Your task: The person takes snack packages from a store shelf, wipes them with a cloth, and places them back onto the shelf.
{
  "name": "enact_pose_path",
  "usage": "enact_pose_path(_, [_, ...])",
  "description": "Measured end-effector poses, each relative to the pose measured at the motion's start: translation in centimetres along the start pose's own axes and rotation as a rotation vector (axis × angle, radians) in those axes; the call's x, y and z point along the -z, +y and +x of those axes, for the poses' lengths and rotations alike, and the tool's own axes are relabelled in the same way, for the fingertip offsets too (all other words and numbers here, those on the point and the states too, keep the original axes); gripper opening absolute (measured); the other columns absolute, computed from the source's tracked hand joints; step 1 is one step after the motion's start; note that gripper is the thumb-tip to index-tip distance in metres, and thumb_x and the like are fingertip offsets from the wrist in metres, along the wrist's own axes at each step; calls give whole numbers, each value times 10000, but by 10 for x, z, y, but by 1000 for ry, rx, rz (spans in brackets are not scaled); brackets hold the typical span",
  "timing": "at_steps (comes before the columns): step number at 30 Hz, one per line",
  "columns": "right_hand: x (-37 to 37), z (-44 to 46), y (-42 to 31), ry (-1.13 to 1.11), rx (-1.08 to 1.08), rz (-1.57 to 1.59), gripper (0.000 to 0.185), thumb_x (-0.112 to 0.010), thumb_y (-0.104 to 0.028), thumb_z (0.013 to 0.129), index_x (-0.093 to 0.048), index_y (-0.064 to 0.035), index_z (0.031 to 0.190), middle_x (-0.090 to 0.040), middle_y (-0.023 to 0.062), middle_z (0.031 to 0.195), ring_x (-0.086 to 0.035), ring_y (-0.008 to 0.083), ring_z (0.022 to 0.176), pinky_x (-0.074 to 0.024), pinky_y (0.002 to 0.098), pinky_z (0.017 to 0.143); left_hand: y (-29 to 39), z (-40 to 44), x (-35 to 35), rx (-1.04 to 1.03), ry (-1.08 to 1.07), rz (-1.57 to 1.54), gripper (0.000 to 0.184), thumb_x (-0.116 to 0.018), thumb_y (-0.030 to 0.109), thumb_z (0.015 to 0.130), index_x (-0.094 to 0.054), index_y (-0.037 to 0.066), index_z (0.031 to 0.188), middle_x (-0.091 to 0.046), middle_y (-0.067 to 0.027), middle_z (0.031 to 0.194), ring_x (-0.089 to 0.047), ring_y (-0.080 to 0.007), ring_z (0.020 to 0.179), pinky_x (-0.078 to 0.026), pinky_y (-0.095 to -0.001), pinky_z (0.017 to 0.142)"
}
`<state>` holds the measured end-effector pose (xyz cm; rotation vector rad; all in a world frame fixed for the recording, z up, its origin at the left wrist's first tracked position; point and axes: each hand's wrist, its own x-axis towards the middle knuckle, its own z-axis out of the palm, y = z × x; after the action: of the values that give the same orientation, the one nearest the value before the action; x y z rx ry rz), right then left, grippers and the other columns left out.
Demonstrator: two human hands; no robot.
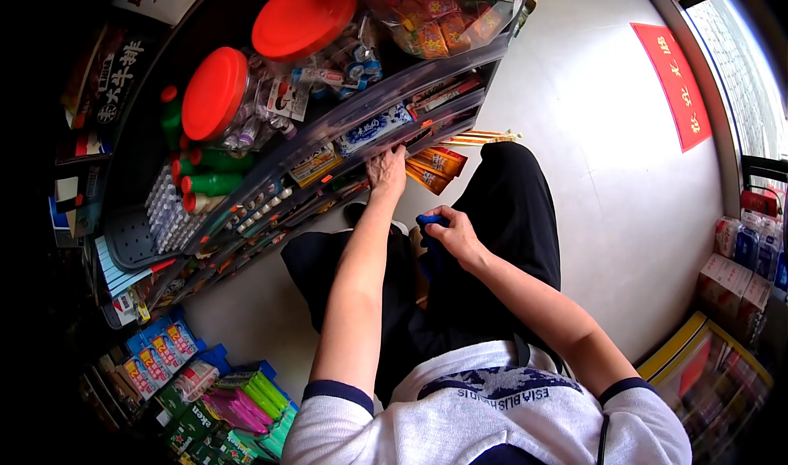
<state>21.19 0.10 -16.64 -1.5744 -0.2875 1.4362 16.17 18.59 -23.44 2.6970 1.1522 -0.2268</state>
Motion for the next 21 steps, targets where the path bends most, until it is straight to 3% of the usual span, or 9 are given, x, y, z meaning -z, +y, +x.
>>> enact_pose_path(13, [-3, 0, -2, 21, -26, 29, 220, -623, -80, 751, -603, 0, 955, -615, 56, 766, -571, 127, 703, -468, 273, 651, -3, -8, -11, 59, 103, -109, 393, -495, 69, 824, -540, 106, 1212, -462, -158, 1289, -376, -350, 1239, -269, -478, 1047])
enact_pose_path(15, [-3, 1, -1, 22, -18, 28, 218, -623, -82, 751, -603, 1, 952, -615, 56, 766, -572, 127, 703, -469, 273, 652, -3, -11, -14, -10, 209, -46, 398, -505, 80, 818, -516, 102, 1215, -465, -146, 1285, -375, -341, 1226, -292, -487, 1006])
enact_pose_path(18, [-3, 2, 1, 24, -9, 19, 216, -625, -86, 751, -605, 1, 948, -616, 55, 766, -573, 127, 704, -471, 273, 655, 2, -12, -16, -16, 96, -120, 412, -515, 90, 812, -481, 109, 1222, -480, -135, 1266, -387, -329, 1194, -315, -477, 953])
enact_pose_path(21, [-3, 2, 1, 20, -9, 21, 218, -628, -91, 750, -606, 1, 946, -617, 56, 768, -574, 128, 706, -473, 273, 659, 8, -19, -19, -21, 141, -112, 433, -520, 80, 801, -447, 96, 1228, -491, -121, 1251, -399, -310, 1171, -330, -456, 922])
